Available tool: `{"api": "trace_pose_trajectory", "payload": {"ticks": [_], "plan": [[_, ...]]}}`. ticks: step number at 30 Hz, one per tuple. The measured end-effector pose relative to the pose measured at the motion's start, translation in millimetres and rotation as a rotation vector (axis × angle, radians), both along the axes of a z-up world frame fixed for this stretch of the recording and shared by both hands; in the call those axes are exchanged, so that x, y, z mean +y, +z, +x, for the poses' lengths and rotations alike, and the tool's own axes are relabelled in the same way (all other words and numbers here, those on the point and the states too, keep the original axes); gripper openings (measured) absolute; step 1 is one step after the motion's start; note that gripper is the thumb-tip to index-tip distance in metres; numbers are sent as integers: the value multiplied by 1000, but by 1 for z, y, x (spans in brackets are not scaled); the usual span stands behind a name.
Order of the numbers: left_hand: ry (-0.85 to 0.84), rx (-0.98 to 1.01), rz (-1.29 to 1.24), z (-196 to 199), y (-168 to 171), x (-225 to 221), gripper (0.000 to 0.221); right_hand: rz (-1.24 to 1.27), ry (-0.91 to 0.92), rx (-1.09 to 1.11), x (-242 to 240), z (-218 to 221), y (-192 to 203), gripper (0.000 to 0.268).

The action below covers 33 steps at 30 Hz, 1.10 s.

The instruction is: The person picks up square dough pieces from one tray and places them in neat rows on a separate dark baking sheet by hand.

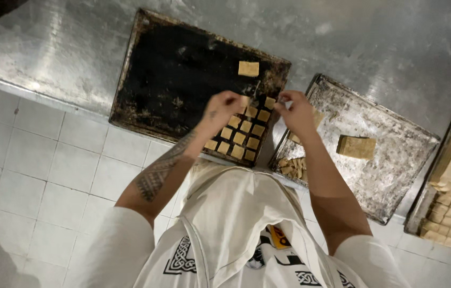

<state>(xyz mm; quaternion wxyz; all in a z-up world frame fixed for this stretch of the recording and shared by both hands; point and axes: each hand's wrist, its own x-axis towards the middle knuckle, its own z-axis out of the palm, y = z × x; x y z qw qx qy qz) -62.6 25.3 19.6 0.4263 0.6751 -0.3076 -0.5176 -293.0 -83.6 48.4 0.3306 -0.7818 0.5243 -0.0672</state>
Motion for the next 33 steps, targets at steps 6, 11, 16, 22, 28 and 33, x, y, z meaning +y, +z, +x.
{"api": "trace_pose_trajectory", "payload": {"ticks": [6,11,16,22,28,33], "plan": [[-382,9,-126,-91,22,-21,30,250,-220,-343,29,-73,25,31],[-771,-282,-308,-146,49,-21,29,45,-525,-401,37,-144,60,20],[-548,-214,-167,-99,30,-35,28,29,-536,-343,43,-156,32,21],[-393,-781,-343,19,-1,-61,33,-66,-257,-228,44,-93,-4,23],[-461,-996,-555,47,-17,-80,57,-91,56,-88,4,-2,0,30],[-451,-980,-481,48,-19,-95,38,-304,311,54,-34,67,0,49]]}}
